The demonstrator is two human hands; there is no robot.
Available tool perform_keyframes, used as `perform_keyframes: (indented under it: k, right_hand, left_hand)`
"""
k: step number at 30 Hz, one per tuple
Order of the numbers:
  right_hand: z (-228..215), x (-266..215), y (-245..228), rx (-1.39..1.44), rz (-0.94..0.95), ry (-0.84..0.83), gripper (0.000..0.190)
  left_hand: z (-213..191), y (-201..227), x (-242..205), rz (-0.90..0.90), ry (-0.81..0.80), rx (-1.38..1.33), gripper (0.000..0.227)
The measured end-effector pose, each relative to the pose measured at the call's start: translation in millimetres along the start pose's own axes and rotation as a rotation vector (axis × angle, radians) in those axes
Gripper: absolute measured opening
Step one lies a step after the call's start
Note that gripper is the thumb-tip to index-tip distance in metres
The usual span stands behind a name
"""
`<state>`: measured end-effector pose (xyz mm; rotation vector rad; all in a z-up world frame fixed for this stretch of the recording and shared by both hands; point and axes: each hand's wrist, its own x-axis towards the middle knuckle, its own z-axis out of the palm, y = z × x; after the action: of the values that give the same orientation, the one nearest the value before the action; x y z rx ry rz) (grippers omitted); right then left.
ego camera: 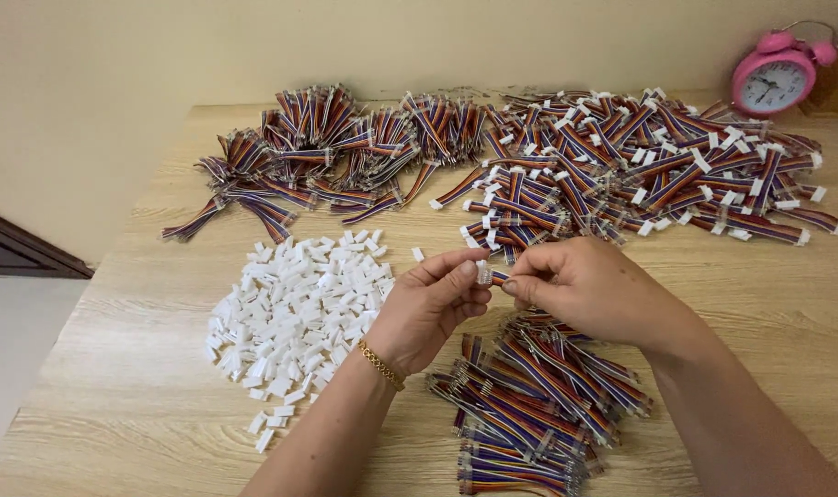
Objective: Plugging multi-colored ribbon cables into white plastic connectors.
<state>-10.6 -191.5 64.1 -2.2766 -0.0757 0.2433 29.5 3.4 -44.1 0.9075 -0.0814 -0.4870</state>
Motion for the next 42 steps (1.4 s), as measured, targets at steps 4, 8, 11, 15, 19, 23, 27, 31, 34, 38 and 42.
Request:
perform_keyframes:
  k: [4, 8, 11, 15, 19, 23, 27, 31, 34, 38, 42]
  right_hand:
    - [-0.9, 2.1, 1.5, -0.029, -0.013, 0.002, 0.018]
    - [-1.2, 1.6, -0.8, -0.045, -0.001, -0.011, 0.018]
    - [-0.4, 0.3, -2.8, -0.045, 0.013, -0.008, 0.019]
    - [-2.3, -1.8, -6.0, -0.057, 0.032, -0.002, 0.019]
    - [-3.8, -2.0, -6.6, -0.077, 0.04, -0.002, 0.019]
    - [-4.3, -2.7, -7.7, -0.086, 0.016, 0.015, 0.02]
    - [-7.0, -9.0, -18.2, -0.147, -0.005, 0.04, 0.021]
    - [-7.5, -7.8, -12.3, -0.2, -0.032, 0.031, 0.018]
    - [-7.0, -6.6, -9.7, -0.171, -0.046, 0.039, 0.022]
    - [-7.4, -7.0, -11.8, -0.214, -0.074, 0.046, 0.023]
    - [-7.2, -10.3, -11.7, -0.222, -0.077, 0.037, 0.021]
  left_hand:
    - [3.7, 2.4, -1.8, -0.003, -0.003, 0.006, 0.031]
    - [1.5, 0.9, -0.6, 0.001, -0.014, -0.004, 0.031]
    - [0.9, -0.3, -0.3, 0.003, -0.019, -0.005, 0.03]
    - [-1.5, -3.1, 0.2, 0.016, -0.024, -0.006, 0.029]
    - [0.5, -5.0, -0.7, 0.041, -0.011, 0.029, 0.029]
    - [1.2, -10.1, 0.5, 0.12, 0.01, 0.067, 0.027]
    - [6.5, -4.6, -2.8, 0.197, 0.046, 0.243, 0.027]
    - [7.1, -5.4, -3.0, 0.212, 0.052, 0.249, 0.027]
    - [3.9, -10.2, -0.8, 0.152, 0.025, 0.111, 0.027]
    - [4.8, -11.6, -0.6, 0.136, 0.041, 0.101, 0.029]
    - [7.6, -10.7, -2.0, 0.169, 0.071, 0.166, 0.027]
